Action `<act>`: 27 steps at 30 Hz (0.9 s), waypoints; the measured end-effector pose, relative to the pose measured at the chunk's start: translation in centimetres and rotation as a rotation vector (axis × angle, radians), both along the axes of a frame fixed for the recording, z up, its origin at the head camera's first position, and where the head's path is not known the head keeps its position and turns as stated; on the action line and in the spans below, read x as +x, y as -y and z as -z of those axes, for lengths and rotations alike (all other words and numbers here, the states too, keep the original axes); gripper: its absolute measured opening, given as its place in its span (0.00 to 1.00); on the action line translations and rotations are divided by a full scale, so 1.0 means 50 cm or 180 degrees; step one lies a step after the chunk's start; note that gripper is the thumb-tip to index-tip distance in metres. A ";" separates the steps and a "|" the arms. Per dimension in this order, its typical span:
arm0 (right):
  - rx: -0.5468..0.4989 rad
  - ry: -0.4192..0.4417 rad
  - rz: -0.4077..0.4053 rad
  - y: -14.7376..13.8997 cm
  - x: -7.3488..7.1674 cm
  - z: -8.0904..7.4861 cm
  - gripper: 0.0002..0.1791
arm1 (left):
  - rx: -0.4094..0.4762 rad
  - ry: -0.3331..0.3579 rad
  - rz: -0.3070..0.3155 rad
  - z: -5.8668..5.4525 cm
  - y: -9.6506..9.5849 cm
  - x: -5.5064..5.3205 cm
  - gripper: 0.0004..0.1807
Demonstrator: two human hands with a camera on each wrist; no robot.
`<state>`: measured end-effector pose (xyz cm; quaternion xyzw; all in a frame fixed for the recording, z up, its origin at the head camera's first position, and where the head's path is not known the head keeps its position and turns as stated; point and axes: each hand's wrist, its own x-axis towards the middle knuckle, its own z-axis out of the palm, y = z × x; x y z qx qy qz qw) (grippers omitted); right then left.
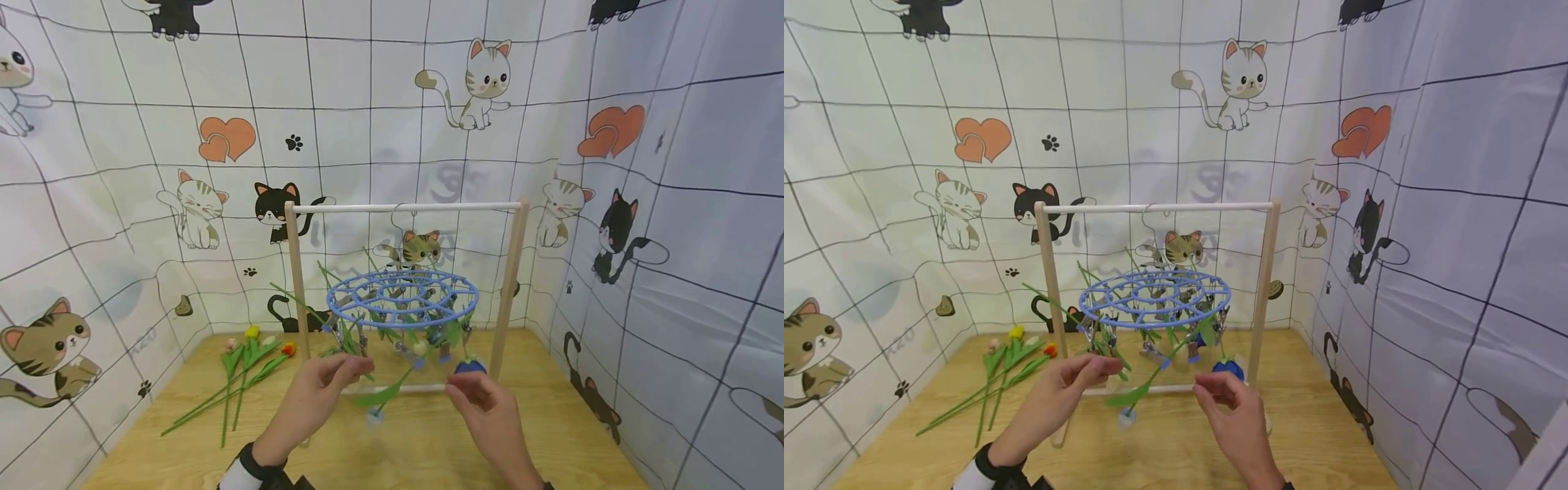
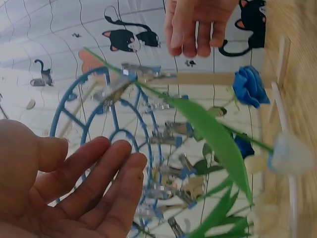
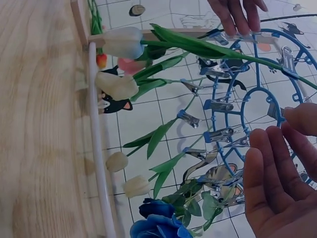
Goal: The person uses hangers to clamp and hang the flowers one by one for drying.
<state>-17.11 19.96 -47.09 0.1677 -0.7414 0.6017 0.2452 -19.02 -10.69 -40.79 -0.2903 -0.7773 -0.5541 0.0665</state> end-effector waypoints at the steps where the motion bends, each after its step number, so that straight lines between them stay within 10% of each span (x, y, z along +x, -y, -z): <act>1: 0.0040 -0.0013 -0.0005 0.001 0.005 -0.007 0.08 | -0.0018 0.0046 -0.0053 0.002 0.010 -0.001 0.17; 11: 0.0377 0.0244 -0.0019 -0.012 -0.011 0.038 0.07 | -0.0139 -0.0022 -0.0935 0.077 0.150 -0.068 0.16; 19: 0.0636 0.0207 -0.0183 0.005 -0.009 0.055 0.10 | -0.1029 -0.0003 -0.1920 0.141 0.284 -0.125 0.15; 27: 0.1031 0.0252 -0.0481 0.046 -0.002 0.070 0.11 | -0.1711 0.0009 -0.2115 0.205 0.388 -0.146 0.17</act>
